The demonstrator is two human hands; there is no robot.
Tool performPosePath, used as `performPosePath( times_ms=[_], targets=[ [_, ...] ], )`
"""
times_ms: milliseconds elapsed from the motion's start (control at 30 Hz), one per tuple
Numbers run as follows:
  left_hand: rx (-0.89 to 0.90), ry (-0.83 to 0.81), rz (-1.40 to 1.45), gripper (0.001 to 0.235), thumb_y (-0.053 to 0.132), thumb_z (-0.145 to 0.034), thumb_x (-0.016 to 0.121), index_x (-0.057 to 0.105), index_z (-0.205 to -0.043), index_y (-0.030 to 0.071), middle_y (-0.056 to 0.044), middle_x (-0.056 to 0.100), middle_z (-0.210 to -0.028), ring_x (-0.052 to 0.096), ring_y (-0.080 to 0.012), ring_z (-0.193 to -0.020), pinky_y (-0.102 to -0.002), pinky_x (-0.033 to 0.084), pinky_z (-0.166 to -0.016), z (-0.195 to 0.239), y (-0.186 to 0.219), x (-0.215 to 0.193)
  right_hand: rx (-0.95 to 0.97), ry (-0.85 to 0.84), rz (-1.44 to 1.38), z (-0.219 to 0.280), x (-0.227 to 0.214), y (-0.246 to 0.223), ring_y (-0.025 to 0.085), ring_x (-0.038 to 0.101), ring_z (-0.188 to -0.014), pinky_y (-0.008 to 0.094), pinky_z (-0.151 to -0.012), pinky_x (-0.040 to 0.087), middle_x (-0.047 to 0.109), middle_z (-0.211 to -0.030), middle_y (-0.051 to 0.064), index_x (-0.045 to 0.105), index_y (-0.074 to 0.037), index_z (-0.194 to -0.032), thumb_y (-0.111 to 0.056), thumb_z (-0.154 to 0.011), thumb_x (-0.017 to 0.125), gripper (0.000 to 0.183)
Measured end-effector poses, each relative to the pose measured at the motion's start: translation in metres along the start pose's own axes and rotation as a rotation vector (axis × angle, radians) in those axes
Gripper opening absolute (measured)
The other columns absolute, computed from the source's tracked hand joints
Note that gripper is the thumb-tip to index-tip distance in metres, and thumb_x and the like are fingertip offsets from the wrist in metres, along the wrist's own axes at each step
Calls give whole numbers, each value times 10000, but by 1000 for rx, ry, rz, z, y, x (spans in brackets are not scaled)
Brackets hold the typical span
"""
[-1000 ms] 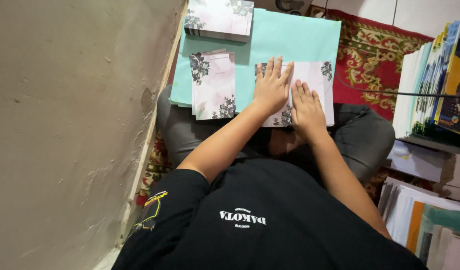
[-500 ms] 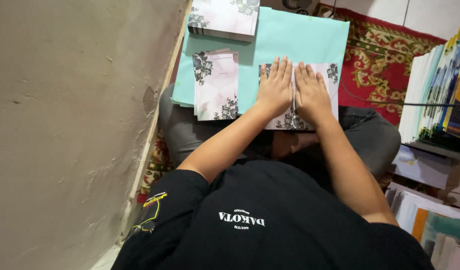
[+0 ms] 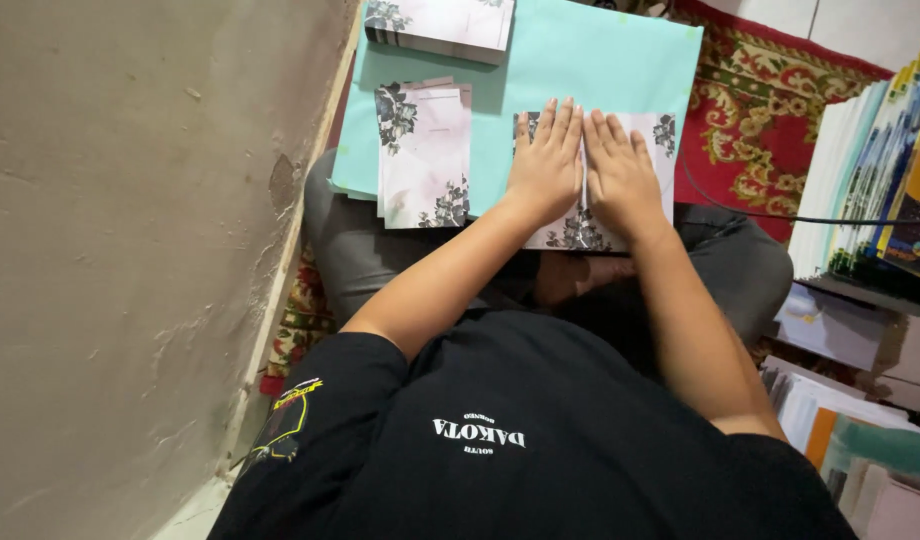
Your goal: Manually folding printed paper sheets into booklets and stacking them on a work surface.
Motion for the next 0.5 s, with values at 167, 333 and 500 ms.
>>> performPosePath(
  times_ms=[167,333,500],
  targets=[
    [-22,-52,-23,608,384,-1065,237,161,-1637,192,-92,118,-1707,60,-293,-1573,-615,55,-1234,-7,-1,-3,-9,81,24,12,17,3,299,189,-1574,502,-1256,109,224,-1707,143,218,-37,-1642,-190,-1019,337,653],
    [-18,-237,16,578,370,-1113,213,27,-1651,271,-148,-32,-1711,-48,-323,-1573,-622,-2,-1235,-4,2,-29,-39,212,165,75,45,-7,335,329,-1539,524,-1221,250,318,-1685,172,256,-12,-1634,-167,-968,481,720],
    [7,-82,14,588,372,-1107,221,135,-1657,184,-141,14,-1704,-52,-327,-1561,-582,-13,-1252,-5,3,-9,-1,163,80,71,40,-2,320,307,-1540,490,-1223,240,308,-1681,168,296,-24,-1618,-194,-984,455,675]
  ],
)
Point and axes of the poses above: each hand's wrist, its own z-axis away from the middle knuckle, its own x-axis out of the palm, y = z × x, the point moved 5 cm from there along -z, towards the middle knuckle
